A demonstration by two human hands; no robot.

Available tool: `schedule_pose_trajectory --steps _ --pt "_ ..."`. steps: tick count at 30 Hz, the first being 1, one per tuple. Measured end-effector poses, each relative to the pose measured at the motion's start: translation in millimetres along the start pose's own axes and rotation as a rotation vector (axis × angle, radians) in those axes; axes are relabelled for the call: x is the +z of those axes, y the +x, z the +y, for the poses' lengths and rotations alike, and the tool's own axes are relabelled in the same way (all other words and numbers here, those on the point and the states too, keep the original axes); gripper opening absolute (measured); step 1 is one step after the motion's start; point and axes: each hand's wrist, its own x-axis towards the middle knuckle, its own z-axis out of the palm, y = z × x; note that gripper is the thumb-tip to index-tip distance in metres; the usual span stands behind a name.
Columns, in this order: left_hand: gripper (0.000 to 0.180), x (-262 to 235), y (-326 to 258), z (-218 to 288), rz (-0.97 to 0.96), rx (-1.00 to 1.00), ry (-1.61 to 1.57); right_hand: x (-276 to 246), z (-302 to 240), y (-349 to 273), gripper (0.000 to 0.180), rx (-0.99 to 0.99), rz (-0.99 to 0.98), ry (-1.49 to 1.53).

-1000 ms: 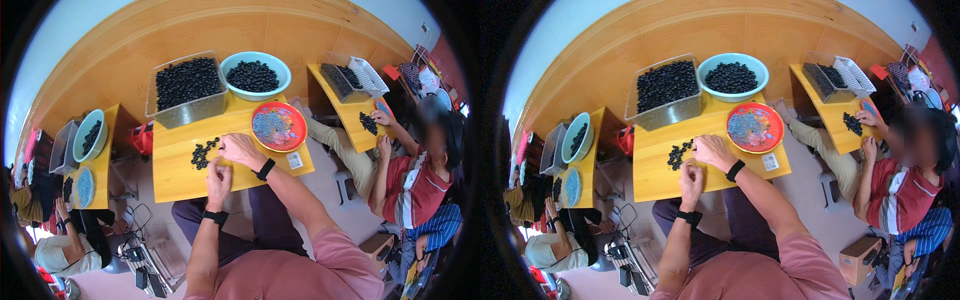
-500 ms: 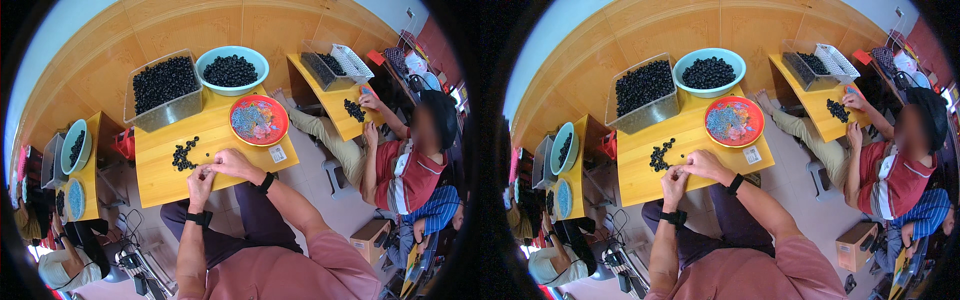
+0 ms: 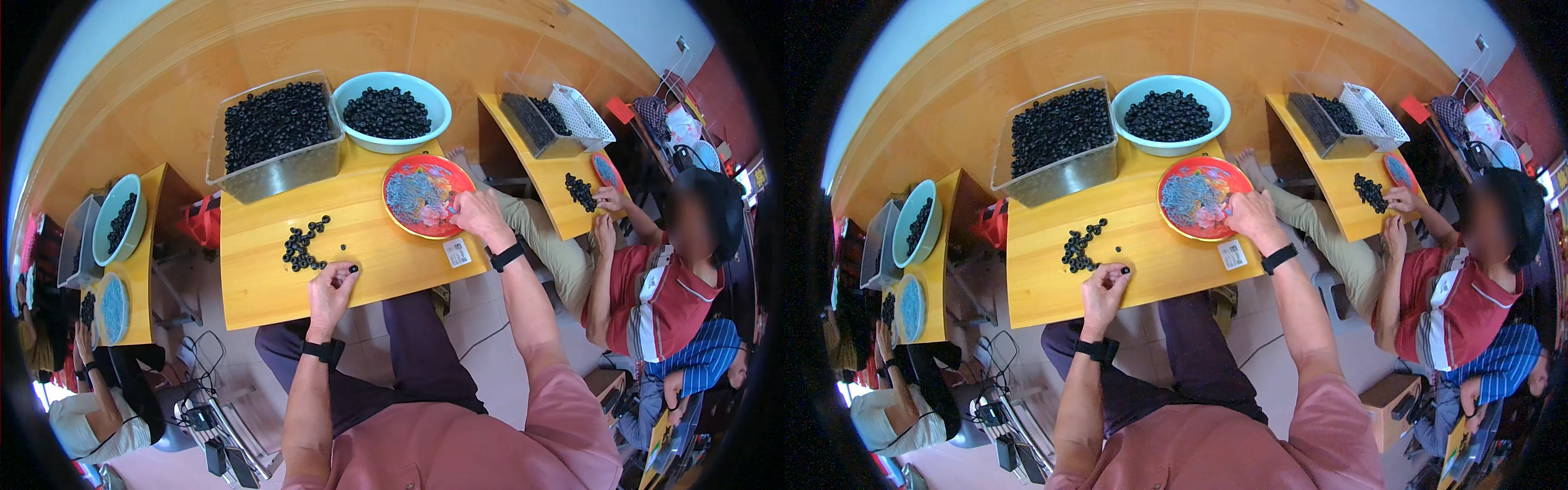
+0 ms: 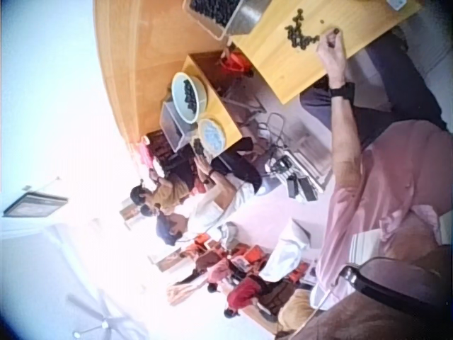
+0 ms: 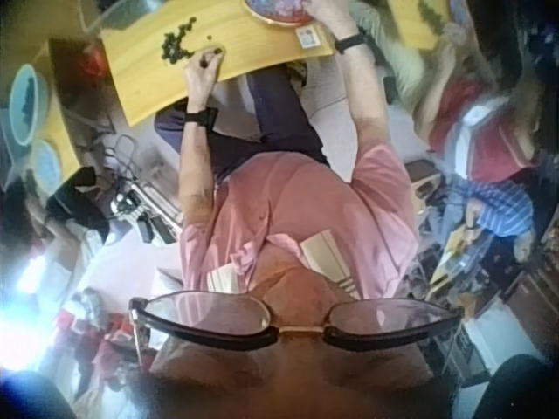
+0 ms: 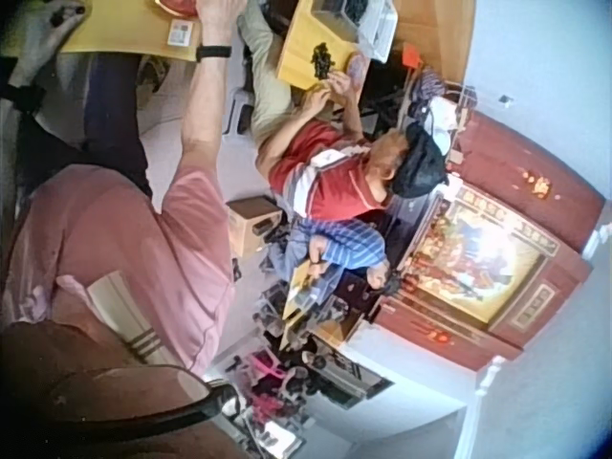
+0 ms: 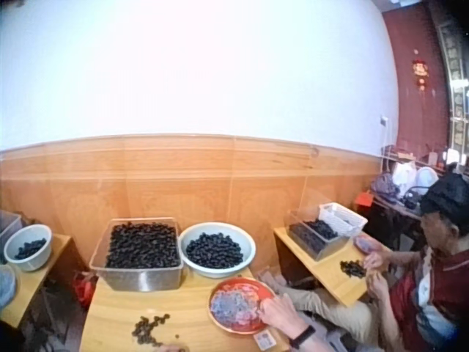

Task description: Sorting black rubber gaskets into groups on a table.

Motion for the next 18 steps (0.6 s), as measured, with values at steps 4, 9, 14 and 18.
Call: schedule_pose_trajectory --steps 4,9,14,18 --pt "0.017 1 0 0 -0.006 -0.006 -0.026 9 -5 2 0.018 0.009 -0.031 -0.01" --pt "0.015 1 0 3 -0.029 -0.046 -0.013 18 0 4 0.019 -0.008 0.02 0.038" --pt "0.017 -3 -1 -2 0.004 -0.018 -0.047 7 -27 -15 0.017 -0.097 0.123 0.357" --pt "0.016 -2 1 -7 0.009 -0.025 -0.072 8 -75 -33 0.013 -0.222 0.028 0.789"
